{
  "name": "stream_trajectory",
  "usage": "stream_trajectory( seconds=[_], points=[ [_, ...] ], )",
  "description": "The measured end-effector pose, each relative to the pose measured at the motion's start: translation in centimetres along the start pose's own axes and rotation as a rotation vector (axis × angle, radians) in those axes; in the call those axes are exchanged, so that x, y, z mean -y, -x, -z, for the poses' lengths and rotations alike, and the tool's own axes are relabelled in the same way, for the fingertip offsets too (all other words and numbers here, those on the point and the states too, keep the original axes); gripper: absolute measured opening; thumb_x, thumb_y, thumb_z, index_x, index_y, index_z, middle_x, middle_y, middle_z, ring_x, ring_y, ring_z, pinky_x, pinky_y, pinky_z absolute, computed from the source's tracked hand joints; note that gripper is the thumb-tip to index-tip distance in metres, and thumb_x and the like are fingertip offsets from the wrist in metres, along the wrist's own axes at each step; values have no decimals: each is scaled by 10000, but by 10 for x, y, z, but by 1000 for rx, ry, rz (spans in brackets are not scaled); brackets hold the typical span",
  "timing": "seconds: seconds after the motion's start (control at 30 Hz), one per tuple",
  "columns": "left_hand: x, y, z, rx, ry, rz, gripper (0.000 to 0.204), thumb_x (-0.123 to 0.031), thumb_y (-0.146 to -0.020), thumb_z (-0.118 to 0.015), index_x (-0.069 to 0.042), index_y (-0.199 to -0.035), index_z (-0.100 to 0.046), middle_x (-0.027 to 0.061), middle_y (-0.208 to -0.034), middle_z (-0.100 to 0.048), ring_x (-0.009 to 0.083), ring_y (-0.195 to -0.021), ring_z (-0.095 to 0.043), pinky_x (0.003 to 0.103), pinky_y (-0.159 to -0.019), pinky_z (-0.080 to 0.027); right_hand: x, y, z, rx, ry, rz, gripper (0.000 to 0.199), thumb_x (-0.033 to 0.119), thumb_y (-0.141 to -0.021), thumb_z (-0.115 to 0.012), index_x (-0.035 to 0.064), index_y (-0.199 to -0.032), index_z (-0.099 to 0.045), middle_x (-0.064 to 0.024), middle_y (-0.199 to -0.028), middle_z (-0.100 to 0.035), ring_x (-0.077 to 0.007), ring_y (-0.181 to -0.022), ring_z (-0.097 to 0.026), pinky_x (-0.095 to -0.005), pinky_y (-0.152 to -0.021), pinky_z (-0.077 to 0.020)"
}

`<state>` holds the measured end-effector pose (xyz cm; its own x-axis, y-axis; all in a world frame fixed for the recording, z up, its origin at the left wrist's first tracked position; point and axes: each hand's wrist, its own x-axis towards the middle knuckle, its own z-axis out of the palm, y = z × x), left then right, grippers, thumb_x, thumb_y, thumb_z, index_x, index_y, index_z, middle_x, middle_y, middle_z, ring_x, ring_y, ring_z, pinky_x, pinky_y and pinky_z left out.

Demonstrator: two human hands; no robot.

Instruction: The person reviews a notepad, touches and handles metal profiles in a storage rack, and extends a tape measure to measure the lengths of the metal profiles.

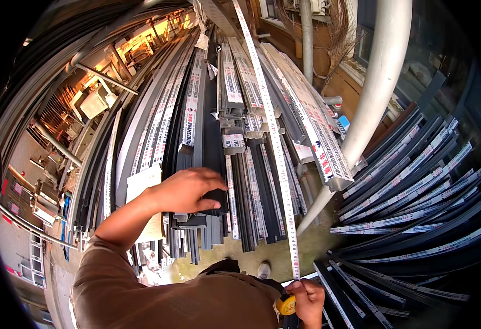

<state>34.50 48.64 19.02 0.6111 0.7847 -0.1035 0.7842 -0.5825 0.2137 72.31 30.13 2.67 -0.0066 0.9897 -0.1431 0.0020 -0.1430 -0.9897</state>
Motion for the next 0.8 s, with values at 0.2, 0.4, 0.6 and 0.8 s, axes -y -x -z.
stream_trajectory(
  seconds=[0.2, 0.4, 0.6, 0.8],
  points=[
    [-33, 40, -22, -185, 73, -34, 433, -305, -899, -826, -102, -1266, -720, 136, -1345, -701, 345, -1387, -590, 600, -1242, -365, -12, 6, -2, 34, 7, -13, 284, 125, -1052, -637, -32, -864, -780, -76, -753, -759, -121, -709, -701, -278, -678, -546],
    [-62, 34, -51, -265, 278, -97, 375, -220, -899, -831, -112, -1244, -734, 112, -1287, -724, 341, -1325, -634, 532, -1175, -459, -17, 17, 1, 10, 39, -75, 253, 114, -1039, -646, -29, -886, -789, -67, -768, -756, -109, -709, -671, -279, -678, -530],
    [-98, -19, -84, -143, 643, 3, 360, -198, -987, -761, -80, -1319, -690, 124, -1277, -735, 304, -1252, -689, 443, -1067, -550, -9, 19, 6, 74, 51, -72, 264, 158, -1042, -659, -20, -894, -787, -67, -785, -752, -114, -740, -668, -284, -712, -520],
    [-101, -111, -123, -94, 1680, 189, 539, -357, -1123, -561, 8, -1515, -502, 187, -1383, -670, 301, -1293, -661, 428, -1111, -531, -1, 29, 9, 9, 18, 6, 258, 129, -1036, -660, -27, -875, -787, -85, -772, -762, -122, -709, -691, -289, -670, -536]
  ],
)
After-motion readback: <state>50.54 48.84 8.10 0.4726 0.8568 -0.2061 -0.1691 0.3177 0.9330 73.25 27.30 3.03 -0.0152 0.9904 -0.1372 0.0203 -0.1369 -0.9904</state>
